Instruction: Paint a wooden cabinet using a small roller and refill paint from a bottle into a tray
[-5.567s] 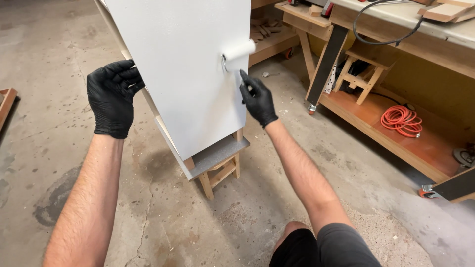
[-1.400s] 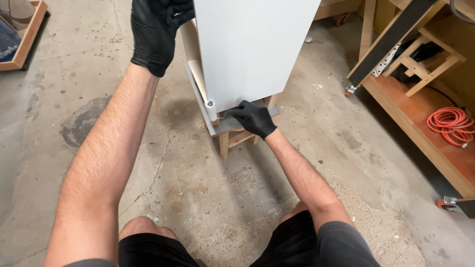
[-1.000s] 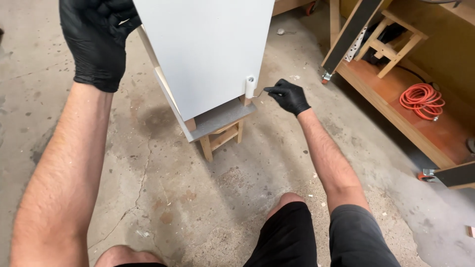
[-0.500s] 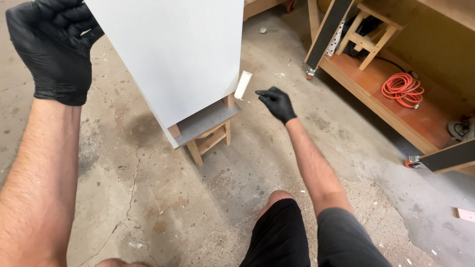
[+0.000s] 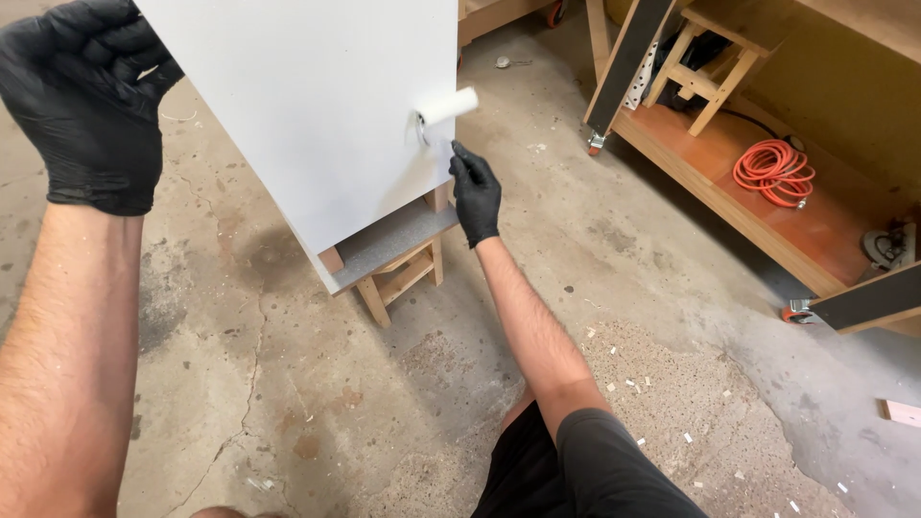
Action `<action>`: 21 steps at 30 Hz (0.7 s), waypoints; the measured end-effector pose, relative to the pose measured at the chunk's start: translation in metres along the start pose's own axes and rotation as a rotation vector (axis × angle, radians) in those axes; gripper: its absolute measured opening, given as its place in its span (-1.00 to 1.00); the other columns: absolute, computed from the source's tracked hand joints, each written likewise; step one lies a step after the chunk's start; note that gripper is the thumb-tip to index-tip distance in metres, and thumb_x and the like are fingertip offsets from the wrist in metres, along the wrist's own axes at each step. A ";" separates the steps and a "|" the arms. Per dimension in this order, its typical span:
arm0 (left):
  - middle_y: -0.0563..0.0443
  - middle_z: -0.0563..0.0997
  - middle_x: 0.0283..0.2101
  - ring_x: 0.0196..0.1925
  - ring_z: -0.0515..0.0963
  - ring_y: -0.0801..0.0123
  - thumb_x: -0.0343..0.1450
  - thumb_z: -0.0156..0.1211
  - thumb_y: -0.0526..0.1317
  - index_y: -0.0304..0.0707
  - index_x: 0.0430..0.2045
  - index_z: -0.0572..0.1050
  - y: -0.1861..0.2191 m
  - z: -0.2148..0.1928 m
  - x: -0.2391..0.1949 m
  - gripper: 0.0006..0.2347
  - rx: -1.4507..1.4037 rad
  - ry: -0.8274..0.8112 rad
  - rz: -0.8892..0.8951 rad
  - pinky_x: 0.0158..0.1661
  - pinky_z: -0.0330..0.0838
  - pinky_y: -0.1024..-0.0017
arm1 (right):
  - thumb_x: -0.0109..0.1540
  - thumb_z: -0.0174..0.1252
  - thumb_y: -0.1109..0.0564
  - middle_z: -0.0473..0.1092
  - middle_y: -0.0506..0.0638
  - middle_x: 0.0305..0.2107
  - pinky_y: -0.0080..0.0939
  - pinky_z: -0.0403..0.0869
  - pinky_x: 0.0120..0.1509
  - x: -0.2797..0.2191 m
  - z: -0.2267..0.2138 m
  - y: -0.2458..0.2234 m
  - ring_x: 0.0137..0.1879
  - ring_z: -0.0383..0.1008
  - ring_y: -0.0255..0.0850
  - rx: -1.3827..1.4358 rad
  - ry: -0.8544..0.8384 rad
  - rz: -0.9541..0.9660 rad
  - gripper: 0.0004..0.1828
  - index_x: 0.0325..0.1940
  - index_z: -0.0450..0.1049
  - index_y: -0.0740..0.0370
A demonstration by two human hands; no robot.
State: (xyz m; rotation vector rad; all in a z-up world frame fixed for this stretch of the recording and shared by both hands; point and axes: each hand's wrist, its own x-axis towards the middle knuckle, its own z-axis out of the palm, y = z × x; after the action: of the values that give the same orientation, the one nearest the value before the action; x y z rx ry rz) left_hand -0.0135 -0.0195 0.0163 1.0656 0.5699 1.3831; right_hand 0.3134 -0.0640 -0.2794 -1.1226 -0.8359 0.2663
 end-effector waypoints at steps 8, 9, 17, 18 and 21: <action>0.05 0.73 -0.27 -0.17 0.73 0.40 0.12 -0.04 0.07 -0.10 -0.41 0.62 0.004 0.002 -0.002 -0.61 0.024 -0.019 -0.014 -0.10 0.58 0.49 | 0.34 0.21 0.15 0.52 -0.11 -0.22 -0.36 0.36 -0.34 -0.045 -0.015 0.072 -0.23 0.39 -0.37 0.054 0.008 0.133 -0.76 0.09 0.62 0.14; 0.05 0.73 -0.28 -0.17 0.74 0.41 0.13 -0.04 0.07 -0.10 -0.41 0.63 0.003 0.001 -0.001 -0.61 0.016 -0.020 -0.018 -0.11 0.58 0.49 | 0.34 0.21 0.16 0.53 -0.07 -0.12 -0.33 0.44 -0.13 -0.037 -0.013 0.059 -0.11 0.45 -0.32 0.039 -0.001 0.092 -0.74 0.12 0.60 0.14; 0.05 0.72 -0.28 -0.21 0.72 0.36 0.12 -0.01 0.10 -0.13 -0.42 0.63 0.001 0.001 0.000 -0.59 -0.010 -0.031 0.010 -0.08 0.60 0.41 | 0.33 0.18 -0.04 0.54 -0.01 0.01 -0.30 0.65 -0.06 -0.029 -0.014 0.048 -0.08 0.56 -0.24 -0.050 -0.049 0.117 -0.67 0.15 0.55 0.02; 0.01 0.72 -0.29 -0.22 0.71 0.33 0.12 0.00 0.07 -0.14 -0.45 0.62 0.003 0.004 -0.001 -0.62 -0.010 -0.003 -0.003 -0.08 0.60 0.43 | 0.34 0.19 0.06 0.53 -0.04 -0.09 -0.32 0.51 -0.20 -0.044 -0.018 0.067 -0.19 0.46 -0.29 -0.009 -0.033 0.110 -0.71 0.13 0.58 0.09; -0.03 0.73 -0.30 -0.23 0.72 0.31 0.11 0.00 0.07 -0.16 -0.47 0.61 0.005 0.005 -0.005 -0.62 0.003 0.021 -0.006 -0.10 0.61 0.44 | 0.34 0.21 0.15 0.54 -0.07 -0.11 -0.36 0.43 -0.30 -0.054 -0.019 0.073 -0.20 0.44 -0.33 0.017 -0.010 0.101 -0.75 0.11 0.61 0.12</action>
State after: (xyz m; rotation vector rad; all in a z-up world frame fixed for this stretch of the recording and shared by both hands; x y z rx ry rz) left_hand -0.0127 -0.0261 0.0217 1.0519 0.5898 1.3900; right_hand 0.3056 -0.0757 -0.3707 -1.1504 -0.7849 0.3626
